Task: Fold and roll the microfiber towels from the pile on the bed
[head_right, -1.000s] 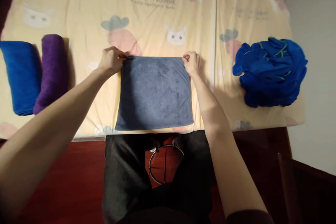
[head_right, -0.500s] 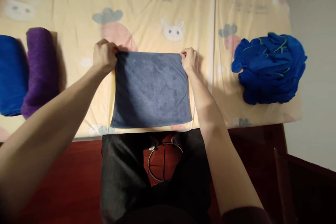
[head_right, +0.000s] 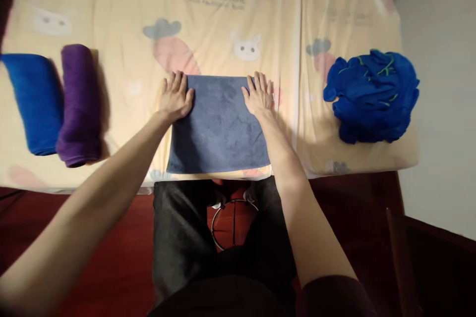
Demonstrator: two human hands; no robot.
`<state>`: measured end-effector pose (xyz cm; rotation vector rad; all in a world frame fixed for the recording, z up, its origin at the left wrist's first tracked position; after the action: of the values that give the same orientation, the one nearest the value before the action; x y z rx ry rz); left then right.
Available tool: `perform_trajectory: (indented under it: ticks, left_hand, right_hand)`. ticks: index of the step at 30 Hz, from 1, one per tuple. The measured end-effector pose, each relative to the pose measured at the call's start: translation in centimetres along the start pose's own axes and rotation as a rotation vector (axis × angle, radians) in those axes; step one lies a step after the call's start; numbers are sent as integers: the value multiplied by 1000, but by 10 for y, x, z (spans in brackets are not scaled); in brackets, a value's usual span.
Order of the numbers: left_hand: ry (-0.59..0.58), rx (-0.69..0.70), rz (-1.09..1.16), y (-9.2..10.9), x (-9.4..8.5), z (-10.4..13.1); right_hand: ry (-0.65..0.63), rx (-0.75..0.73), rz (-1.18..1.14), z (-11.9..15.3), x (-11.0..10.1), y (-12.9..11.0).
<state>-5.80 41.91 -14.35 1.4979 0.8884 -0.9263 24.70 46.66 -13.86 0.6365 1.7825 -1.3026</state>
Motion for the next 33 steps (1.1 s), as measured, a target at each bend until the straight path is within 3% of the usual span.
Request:
perform_trajectory:
  ticks: [3,6,10,14,22,28,33]
  left_hand:
    - [19,-22,10,24,2,43]
    - [38,-50,6,44,4,114]
    - [68,-153,-20,56,2,206]
    - [53,-177,-14,63,1,261]
    - [101,-284,112,66,-12,302]
    - [139,-278,118,76,-23,315]
    - [144,-288,89,76,-26,315]
  right_hand:
    - [-26,-33,16,41,-3,-22]
    - [-89,-51,8,111,-7,-39]
    - [-103,-49,-18,194,-21,-42]
    - [-76,-12,-25,245,-30,-39]
    - [149,85,-142,301,-36,-47]
    - [261,223,-193,308,-45,-46]
    - [269,202,-205,306,-49,-51]
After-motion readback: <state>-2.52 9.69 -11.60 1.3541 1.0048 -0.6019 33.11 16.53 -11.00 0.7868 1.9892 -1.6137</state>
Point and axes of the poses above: each hand's wrist, its own z-axis away from the middle knuckle, its own x-axis out of the palm, y = z × x, the point moved 4 cm from there along -z, towards the middle knuckle, and after that the axes turned 5 degrees about -z, right-handed, at the moved point
